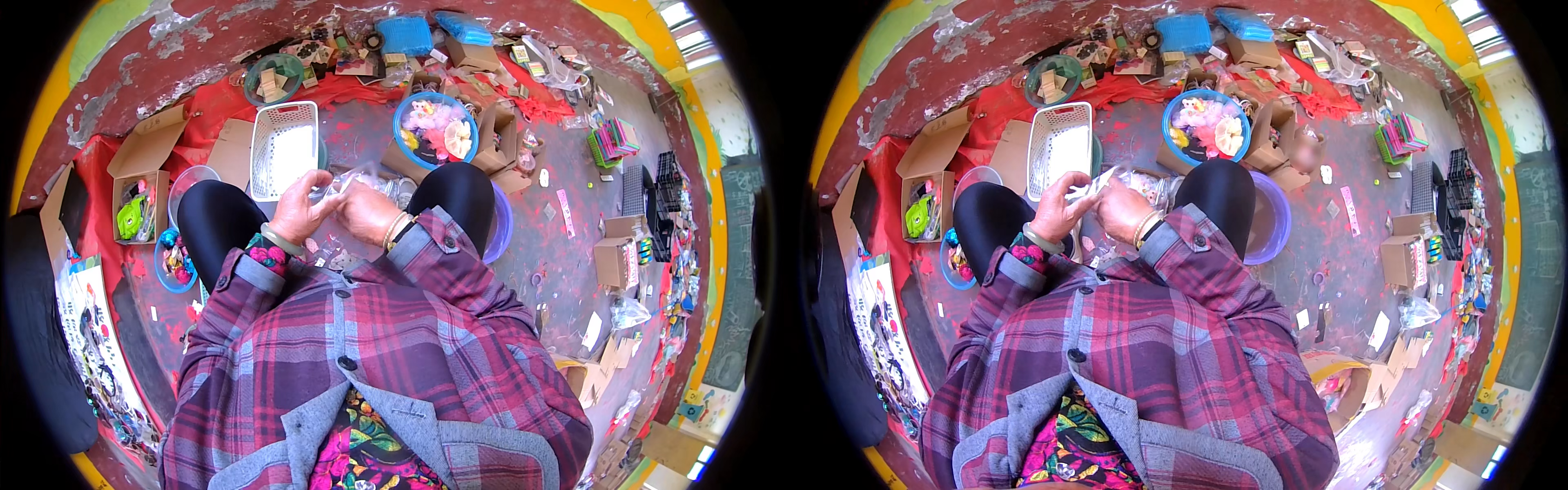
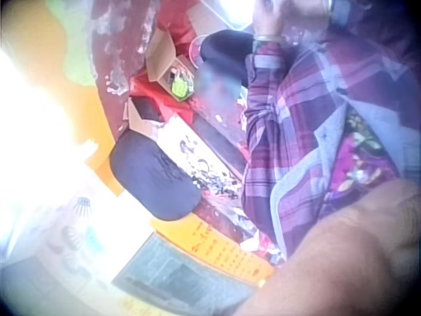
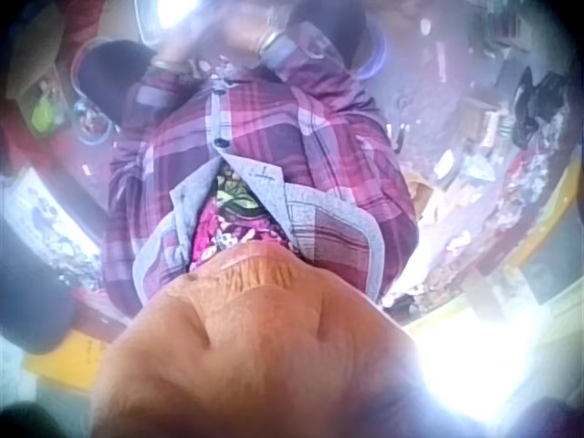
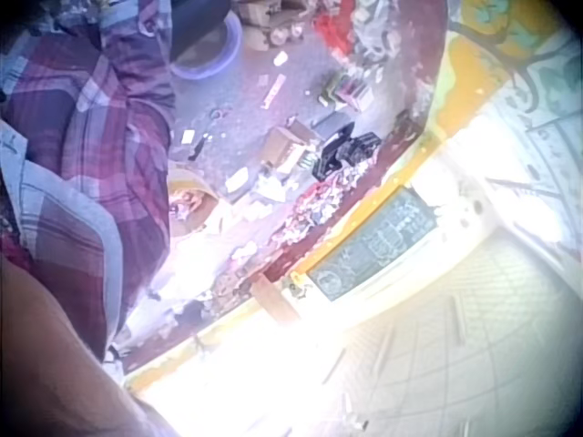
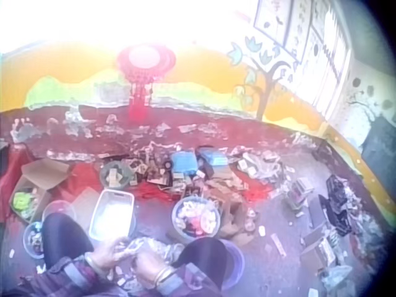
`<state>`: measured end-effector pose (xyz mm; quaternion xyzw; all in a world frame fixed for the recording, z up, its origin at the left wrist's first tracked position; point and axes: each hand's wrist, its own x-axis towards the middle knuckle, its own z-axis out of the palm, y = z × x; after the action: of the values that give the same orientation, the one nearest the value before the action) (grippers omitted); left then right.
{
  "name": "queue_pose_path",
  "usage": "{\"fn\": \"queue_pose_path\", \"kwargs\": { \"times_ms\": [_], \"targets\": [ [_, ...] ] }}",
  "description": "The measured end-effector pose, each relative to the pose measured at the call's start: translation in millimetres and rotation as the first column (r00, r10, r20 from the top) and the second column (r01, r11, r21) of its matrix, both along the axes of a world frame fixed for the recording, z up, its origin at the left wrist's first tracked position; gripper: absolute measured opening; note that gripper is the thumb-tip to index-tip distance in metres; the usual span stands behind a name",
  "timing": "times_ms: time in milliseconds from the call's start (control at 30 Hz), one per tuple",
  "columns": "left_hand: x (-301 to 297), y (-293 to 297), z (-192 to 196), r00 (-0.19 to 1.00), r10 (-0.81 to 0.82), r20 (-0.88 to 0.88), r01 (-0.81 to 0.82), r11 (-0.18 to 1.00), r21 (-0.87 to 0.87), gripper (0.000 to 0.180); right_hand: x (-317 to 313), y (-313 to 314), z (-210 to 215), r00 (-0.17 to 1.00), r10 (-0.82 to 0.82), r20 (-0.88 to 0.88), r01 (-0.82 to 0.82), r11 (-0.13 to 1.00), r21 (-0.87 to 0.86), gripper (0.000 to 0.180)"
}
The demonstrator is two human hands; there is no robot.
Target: The person sits on the floor and packs small, colorful decorative items into clear plastic bags. They pick up items from a blue bowl, place them into bags, and seal them, occasionally adding small tags or labels to the packages.
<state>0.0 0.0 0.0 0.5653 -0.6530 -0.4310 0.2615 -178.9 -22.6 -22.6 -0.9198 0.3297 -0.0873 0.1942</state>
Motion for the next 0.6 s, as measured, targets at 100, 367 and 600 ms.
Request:
{"fn": "queue_pose_path", "kwargs": {
  "times_ms": [100,367,600],
  "targets": [
    [7.3,2.7,-6.2,0.997,-0.080,0.012,0.080,0.960,-0.268,0.071,-7.3,-5.1,3.1,0.996,-0.078,0.052,0.072,0.992,0.106,0.026],
    [15.1,-1.7,-11.2,0.984,-0.169,-0.057,0.167,0.985,-0.037,0.054,-15.6,-10.6,21.0,0.971,-0.016,0.239,-0.061,0.948,0.312,0.026],
    [14.3,-3.3,-6.2,0.954,-0.257,0.155,0.288,0.929,-0.232,0.041,-20.6,-10.8,20.8,0.997,0.006,0.079,-0.018,0.989,0.150,0.031]
  ]
}}
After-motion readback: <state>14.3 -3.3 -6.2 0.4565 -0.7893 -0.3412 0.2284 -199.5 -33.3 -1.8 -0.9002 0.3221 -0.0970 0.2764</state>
